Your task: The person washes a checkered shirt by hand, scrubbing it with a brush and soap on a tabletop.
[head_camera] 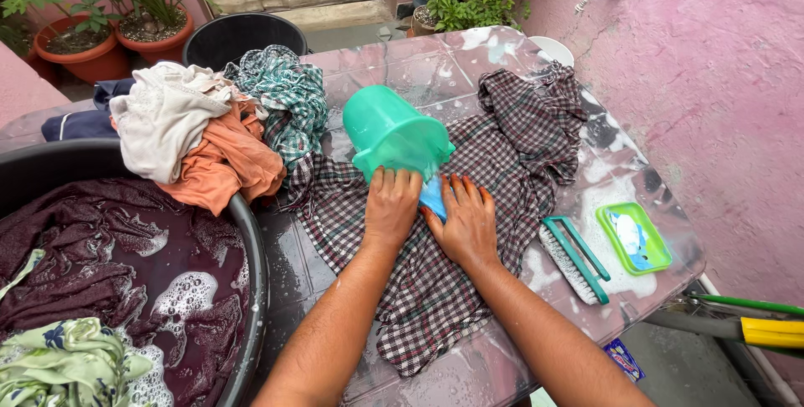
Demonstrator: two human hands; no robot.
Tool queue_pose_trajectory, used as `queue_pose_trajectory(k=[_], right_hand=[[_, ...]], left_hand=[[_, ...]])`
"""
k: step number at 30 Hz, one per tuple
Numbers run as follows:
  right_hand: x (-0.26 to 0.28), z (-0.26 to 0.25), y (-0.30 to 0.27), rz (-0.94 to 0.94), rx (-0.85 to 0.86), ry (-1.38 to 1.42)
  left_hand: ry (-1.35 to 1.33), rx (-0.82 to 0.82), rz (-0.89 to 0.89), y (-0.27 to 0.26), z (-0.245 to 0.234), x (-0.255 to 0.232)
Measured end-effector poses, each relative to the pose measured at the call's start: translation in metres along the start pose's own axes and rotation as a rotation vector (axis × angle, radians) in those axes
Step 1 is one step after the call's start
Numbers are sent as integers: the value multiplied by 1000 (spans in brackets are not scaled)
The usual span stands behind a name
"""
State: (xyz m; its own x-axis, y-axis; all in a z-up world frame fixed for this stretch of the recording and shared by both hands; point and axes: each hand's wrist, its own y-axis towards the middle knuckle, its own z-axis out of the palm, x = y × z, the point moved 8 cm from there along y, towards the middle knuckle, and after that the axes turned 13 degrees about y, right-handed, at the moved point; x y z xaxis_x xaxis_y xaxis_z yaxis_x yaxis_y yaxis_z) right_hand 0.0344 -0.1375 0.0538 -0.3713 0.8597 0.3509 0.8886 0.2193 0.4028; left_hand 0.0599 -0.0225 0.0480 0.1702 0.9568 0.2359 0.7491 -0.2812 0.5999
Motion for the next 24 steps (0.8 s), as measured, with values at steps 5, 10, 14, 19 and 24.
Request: queue_pose_trajectory(k=[5, 10, 14, 19, 24], right_hand=[[5, -4, -2, -57, -41, -21], [5, -6, -1, -76, -50, 30], [4, -4, -2, -39, -25, 30], [3, -3, -2, -29, -3, 55], [1, -1, -2, -9, 36, 42]], left_hand=[[117, -126, 115, 3, -21, -5], [130, -31, 159, 22, -19, -5], [-12, -184, -38, 63, -42, 29], [-60, -76, -204, 111, -21, 77], [-103, -104, -256, 88, -31, 68]])
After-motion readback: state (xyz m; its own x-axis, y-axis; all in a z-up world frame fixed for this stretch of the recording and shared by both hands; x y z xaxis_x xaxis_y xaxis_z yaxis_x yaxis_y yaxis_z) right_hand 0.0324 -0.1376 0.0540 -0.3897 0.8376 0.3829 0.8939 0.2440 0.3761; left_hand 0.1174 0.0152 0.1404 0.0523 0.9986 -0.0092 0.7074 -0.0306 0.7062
